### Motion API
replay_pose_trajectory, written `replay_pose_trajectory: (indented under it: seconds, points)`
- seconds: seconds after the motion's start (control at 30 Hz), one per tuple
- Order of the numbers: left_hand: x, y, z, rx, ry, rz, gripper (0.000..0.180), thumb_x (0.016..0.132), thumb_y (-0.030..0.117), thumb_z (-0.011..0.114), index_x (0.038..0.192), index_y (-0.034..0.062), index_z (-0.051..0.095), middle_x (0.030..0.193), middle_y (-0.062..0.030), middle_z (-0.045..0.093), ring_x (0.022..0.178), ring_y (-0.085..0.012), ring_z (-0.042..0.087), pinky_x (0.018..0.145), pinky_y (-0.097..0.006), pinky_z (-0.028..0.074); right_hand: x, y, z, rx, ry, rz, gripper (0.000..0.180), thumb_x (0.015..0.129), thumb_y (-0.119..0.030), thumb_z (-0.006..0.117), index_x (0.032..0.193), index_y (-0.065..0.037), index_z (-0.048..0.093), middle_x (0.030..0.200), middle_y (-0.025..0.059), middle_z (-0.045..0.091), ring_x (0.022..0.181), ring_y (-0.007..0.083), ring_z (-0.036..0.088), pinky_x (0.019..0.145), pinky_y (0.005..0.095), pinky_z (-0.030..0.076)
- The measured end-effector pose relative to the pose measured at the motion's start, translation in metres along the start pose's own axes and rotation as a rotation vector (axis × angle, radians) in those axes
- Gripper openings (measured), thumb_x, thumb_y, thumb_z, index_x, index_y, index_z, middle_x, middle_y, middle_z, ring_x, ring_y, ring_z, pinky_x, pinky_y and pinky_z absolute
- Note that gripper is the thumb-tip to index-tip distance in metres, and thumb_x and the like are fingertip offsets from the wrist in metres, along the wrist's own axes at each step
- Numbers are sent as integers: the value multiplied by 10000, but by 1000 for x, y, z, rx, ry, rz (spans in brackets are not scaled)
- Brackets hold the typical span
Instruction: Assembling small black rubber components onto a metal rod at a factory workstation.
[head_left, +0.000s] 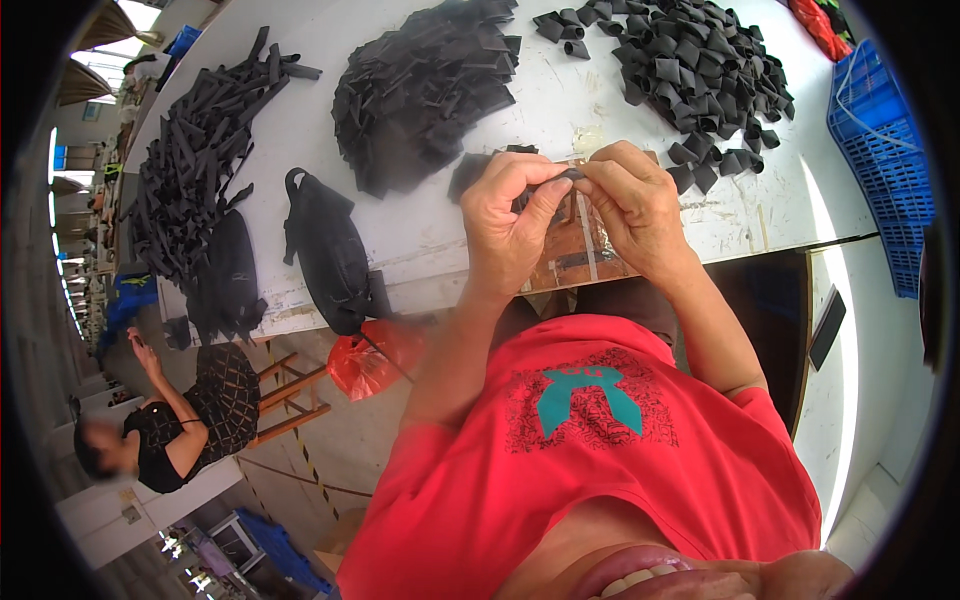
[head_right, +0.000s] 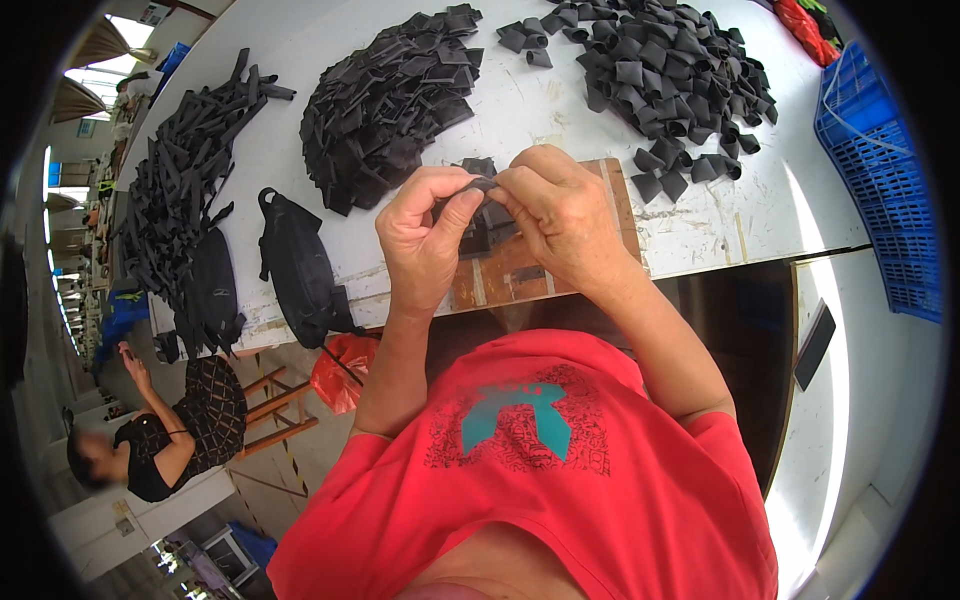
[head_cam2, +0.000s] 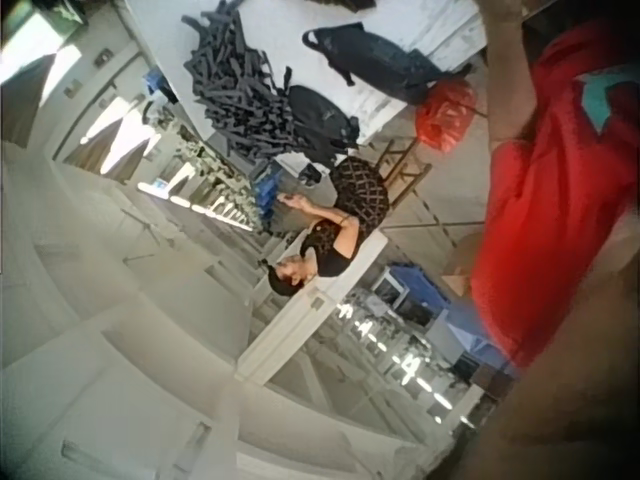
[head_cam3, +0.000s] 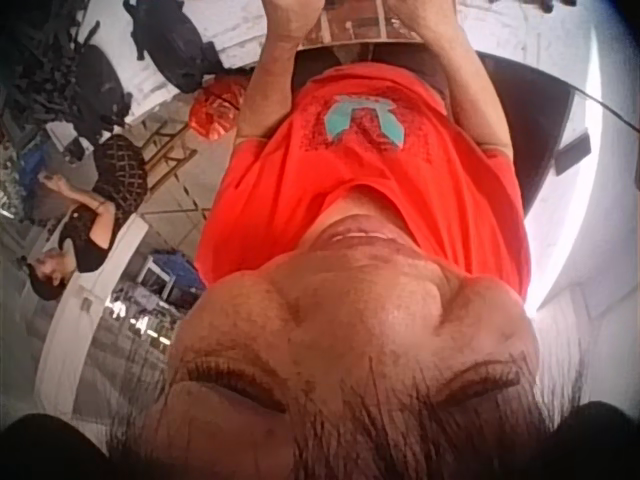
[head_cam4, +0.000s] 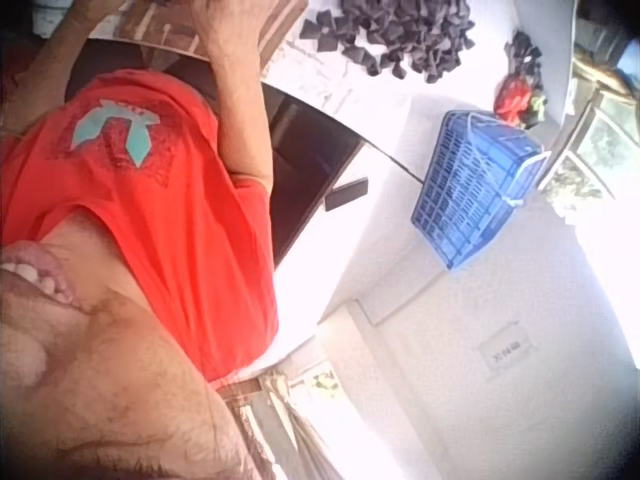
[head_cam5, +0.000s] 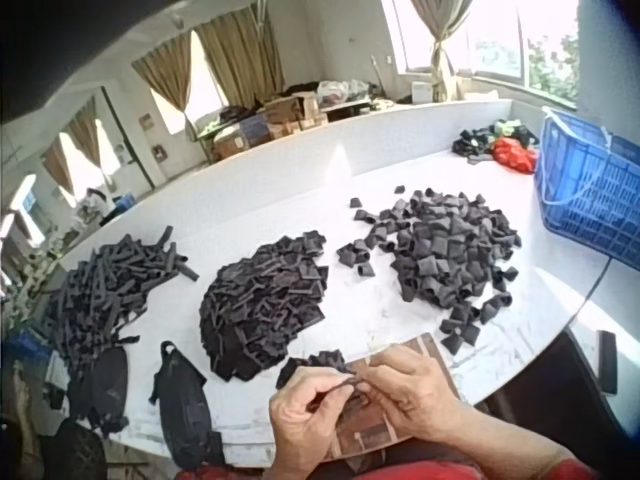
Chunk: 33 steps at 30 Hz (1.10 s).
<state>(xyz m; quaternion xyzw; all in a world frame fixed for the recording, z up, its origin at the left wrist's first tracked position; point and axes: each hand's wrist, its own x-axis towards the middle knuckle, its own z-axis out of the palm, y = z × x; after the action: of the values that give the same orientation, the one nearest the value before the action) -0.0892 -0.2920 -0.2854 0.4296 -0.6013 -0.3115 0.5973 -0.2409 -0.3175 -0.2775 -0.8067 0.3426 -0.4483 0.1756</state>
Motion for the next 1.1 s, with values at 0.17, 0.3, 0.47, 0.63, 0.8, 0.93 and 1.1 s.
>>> replay_pose_trajectory:
  seconds: [0.17,0.3,0.47,0.63,0.8,0.93,1.1]
  points:
    - [8,5,2,105,-25,26,60,777,6,642,828,-16,619,805,-68,610,718,-115,548,656,-225,435,-2,4,6,-24,122,-18,76,746,-10,633,805,-6,586,728,106,539,660,266,533,556,341,418]
    - [9,5,0,192,12,176,79,725,-5,650,800,-4,624,765,-91,610,694,-191,564,637,-280,445,-2,-5,5,-10,57,76,57,768,8,602,822,13,583,734,115,542,656,270,530,569,320,417]
    - [5,5,1,197,147,236,69,675,18,653,701,16,590,677,-104,572,671,-280,545,600,-349,441,-2,-8,6,88,-24,114,50,826,-3,543,803,41,545,724,113,515,636,202,490,585,268,390]
    - [4,6,2,207,103,177,90,655,45,657,644,24,570,659,-98,564,688,-276,554,608,-365,447,-10,-7,11,9,41,60,104,867,-31,521,784,29,534,737,108,524,640,200,478,582,273,381]
    - [1,-1,4,175,159,169,103,664,61,659,639,29,564,651,-92,560,678,-274,550,617,-361,444,-13,-5,23,-39,125,-13,114,873,-47,538,796,36,521,754,106,536,648,197,497,582,266,396]
    - [-5,-4,6,148,185,172,101,670,57,655,697,17,566,651,-98,553,666,-274,552,596,-360,438,-15,2,24,-64,155,-32,114,876,-49,536,804,36,516,754,103,534,629,192,481,556,265,385]
    - [-17,-2,1,88,100,-62,134,696,52,655,745,-17,551,649,-139,575,558,-251,572,513,-313,430,-11,-12,12,-78,61,64,97,889,-48,521,847,31,558,736,60,531,628,116,457,567,240,379]
